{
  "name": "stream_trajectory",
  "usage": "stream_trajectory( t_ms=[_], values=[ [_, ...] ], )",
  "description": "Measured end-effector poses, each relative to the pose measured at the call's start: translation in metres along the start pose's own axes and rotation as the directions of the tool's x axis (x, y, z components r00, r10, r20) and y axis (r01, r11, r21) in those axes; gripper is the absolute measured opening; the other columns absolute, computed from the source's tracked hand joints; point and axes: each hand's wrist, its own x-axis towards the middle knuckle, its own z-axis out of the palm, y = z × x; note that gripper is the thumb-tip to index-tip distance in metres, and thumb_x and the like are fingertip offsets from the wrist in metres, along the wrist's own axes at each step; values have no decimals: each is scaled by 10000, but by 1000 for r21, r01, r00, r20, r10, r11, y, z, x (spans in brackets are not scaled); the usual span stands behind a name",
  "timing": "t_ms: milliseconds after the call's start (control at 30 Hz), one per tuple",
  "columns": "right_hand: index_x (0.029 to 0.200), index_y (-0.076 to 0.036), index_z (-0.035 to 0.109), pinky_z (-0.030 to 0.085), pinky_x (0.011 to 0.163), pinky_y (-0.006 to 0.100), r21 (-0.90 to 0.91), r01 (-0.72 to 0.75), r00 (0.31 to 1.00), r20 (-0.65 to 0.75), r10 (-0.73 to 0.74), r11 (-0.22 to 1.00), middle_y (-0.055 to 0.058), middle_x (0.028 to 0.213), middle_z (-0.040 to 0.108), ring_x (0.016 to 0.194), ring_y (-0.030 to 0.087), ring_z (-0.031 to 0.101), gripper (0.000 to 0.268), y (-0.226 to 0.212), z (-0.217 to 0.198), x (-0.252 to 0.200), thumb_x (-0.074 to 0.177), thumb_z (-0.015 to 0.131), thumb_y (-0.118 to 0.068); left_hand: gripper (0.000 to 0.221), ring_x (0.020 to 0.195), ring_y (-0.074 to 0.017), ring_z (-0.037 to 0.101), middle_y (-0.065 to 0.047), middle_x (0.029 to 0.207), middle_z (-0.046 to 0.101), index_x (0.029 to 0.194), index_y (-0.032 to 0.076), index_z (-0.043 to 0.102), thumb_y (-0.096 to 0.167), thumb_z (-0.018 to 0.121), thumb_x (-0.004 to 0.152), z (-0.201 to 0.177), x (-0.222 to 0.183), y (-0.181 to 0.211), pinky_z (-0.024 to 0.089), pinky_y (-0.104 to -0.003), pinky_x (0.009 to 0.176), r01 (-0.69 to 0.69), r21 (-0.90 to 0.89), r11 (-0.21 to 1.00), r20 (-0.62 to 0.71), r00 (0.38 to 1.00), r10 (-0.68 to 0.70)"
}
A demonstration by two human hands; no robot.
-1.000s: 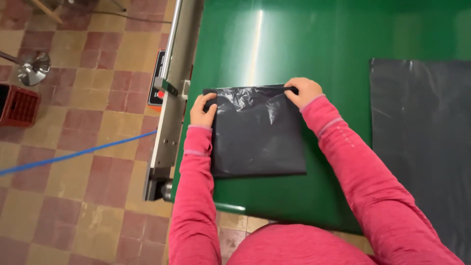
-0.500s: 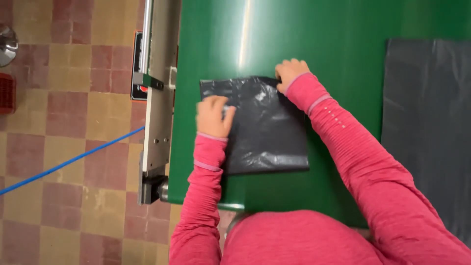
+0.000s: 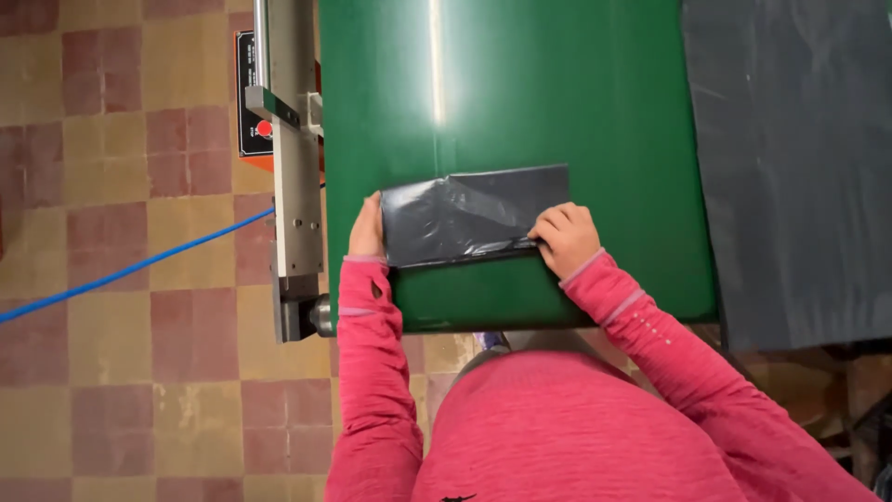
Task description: Folding black plastic bags on a conveyor belt and stacking them in a red crate.
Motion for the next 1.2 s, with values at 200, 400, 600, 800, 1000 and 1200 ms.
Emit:
stream_trajectory(
  t_ms=[200,400,600,800,1000,1200],
  values=[
    [901,-111,674,470,972,440,-138,-39,998,40,45,990,52,1038,649,1066,288,601,217,-11,0,-15,716,715,-6,499,1284,-332,515,-150,1333,584,1262,10,583,245,745,854,77,-109,73,431,-445,1047,-504,863,-20,449,750,486],
    [1162,40,627,389,1106,519,-13,108,971,217,-102,994,240,1308,595,1316,423,498,562,-84,17,2,622,737,-67,154,1041,-265,653,-40,1038,677,1010,139,693,236,737,900,68,-117,52,526,-428,803,-512,676,-530,614,789,20],
    [1282,-64,636,462,1102,482,295,41,993,95,-72,955,175,1266,689,1225,338,624,461,-60,68,-73,830,724,-72,195,806,-305,699,-102,853,706,857,92,723,282,689,888,144,-105,58,549,-405,719,-635,770,65,631,741,-232],
    [1157,-58,607,574,813,420,734,-645,635,359,684,212,129,916,656,866,272,653,107,25,112,-115,1085,574,-131,444,884,-238,721,-112,968,758,915,135,743,505,499,941,92,29,-33,555,-333,751,217,704,676,176,869,-462],
    [1279,-79,503,616,736,457,733,-525,352,650,673,-433,103,1071,662,896,271,711,284,55,114,-104,999,526,-122,370,698,-353,650,-172,757,677,815,65,669,423,715,899,155,-46,-6,502,-425,666,-225,950,215,200,971,129],
    [1326,-35,530,607,884,413,737,-598,684,267,678,314,154,1167,711,1032,279,740,427,21,-51,-177,935,663,-145,324,832,-346,621,-149,873,644,766,47,603,309,767,866,176,-80,-13,499,-455,760,-275,957,94,206,871,447]
  ],
)
